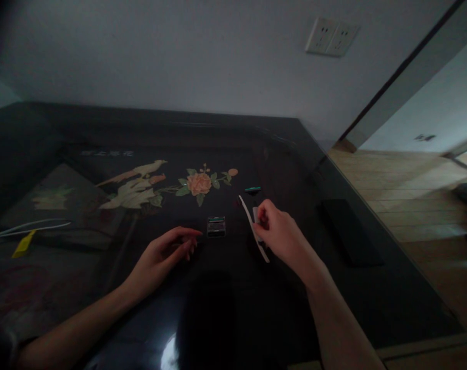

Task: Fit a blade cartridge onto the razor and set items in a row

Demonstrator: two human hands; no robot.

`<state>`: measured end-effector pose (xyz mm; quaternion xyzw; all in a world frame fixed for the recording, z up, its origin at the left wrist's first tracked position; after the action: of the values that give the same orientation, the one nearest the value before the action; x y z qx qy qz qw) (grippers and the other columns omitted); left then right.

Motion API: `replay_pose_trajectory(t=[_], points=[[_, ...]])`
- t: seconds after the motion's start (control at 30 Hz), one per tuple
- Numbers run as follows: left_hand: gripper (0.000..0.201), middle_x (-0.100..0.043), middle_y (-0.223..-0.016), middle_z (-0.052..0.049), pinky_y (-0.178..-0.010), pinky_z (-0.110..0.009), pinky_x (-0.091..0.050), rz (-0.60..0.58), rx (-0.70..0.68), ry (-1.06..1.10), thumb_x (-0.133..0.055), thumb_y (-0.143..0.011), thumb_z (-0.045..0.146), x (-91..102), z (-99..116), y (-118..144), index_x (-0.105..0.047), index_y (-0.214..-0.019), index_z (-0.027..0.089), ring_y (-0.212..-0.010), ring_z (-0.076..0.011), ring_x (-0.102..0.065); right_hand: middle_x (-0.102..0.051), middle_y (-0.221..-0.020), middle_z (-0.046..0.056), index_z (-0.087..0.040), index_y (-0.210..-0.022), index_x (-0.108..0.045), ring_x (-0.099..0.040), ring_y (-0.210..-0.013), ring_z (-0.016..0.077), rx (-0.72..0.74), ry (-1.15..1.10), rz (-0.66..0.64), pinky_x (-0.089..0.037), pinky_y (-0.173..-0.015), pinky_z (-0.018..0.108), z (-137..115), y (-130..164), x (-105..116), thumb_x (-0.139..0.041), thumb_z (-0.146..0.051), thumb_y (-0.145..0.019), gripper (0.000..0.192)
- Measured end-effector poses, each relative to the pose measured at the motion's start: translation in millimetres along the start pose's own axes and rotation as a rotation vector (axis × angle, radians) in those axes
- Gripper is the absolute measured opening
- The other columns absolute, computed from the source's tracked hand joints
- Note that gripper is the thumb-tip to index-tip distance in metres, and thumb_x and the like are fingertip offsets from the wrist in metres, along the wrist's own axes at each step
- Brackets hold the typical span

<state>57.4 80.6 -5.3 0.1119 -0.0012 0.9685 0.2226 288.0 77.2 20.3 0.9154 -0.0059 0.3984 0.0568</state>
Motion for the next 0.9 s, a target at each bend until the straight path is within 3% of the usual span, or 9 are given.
replay_pose_trajectory(t=[0.1, 0.17, 0.37, 0.67, 0.9], points=[[0.024, -0.064, -0.081, -0.003, -0.060, -0.023, -0.049, -0.022, -0.038, -0.117, -0.052, -0.087, 0.027, -3.1, 1.8, -0.3, -0.067, -0.103, 0.017, -0.069, -0.0138, -0.060, -0.054, -0.064, -0.003, -0.022, -0.079, -0.043, -0.054, -0.051, 0.0111, -0.097, 0.072, -0.021, -0.038, -0.045, 0.022, 28.3, -4.8, 5.1, -0.054, -0.018, -0.079, 0.011], [0.023, -0.065, -0.080, -0.003, -0.062, -0.023, -0.049, -0.044, -0.068, -0.175, -0.051, -0.088, 0.025, -6.1, 3.7, 0.6, -0.067, -0.103, 0.018, -0.070, -0.0140, -0.061, -0.054, -0.065, -0.003, -0.022, -0.079, -0.043, -0.055, -0.052, 0.0113, -0.096, 0.099, -0.041, -0.038, -0.046, 0.022, 31.6, -6.7, 1.4, -0.052, -0.017, -0.080, 0.010], [0.022, -0.066, -0.078, -0.002, -0.061, -0.022, -0.047, -0.068, -0.064, -0.206, -0.051, -0.086, 0.021, -7.6, 3.0, 1.8, -0.068, -0.100, 0.018, -0.068, -0.0131, -0.061, -0.057, -0.068, -0.001, -0.021, -0.078, -0.048, -0.057, -0.060, 0.0141, -0.078, 0.219, -0.110, -0.038, -0.055, 0.026, 19.3, -4.7, -13.9, -0.056, -0.015, -0.079, 0.010], [0.022, -0.067, -0.077, -0.002, -0.059, -0.022, -0.047, -0.085, -0.066, -0.226, -0.049, -0.087, 0.022, -10.5, 6.0, 1.8, -0.068, -0.097, 0.017, -0.067, -0.0135, -0.062, -0.058, -0.068, -0.001, -0.020, -0.081, -0.050, -0.054, -0.060, 0.0131, -0.053, 0.178, -0.167, -0.034, -0.056, 0.026, -5.5, 6.7, -39.5, -0.057, -0.014, -0.079, 0.010], [0.022, -0.066, -0.077, -0.001, -0.062, -0.022, -0.046, -0.101, -0.100, -0.251, -0.048, -0.088, 0.021, -11.3, 6.3, 2.9, -0.068, -0.097, 0.018, -0.067, -0.0127, -0.061, -0.058, -0.069, -0.001, -0.020, -0.081, -0.048, -0.055, -0.060, 0.0137, -0.056, 0.248, -0.175, -0.034, -0.056, 0.026, 3.7, 5.4, -32.9, -0.057, -0.013, -0.080, 0.012]])
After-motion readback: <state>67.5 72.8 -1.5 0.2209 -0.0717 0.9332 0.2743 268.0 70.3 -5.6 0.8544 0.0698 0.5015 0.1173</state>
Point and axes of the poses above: each hand's wrist, its own y-axis away from the middle knuckle, its own x-axis out of the back of the hand, z = x × y, the point moved 9 cm from there along -y, towards the middle knuckle
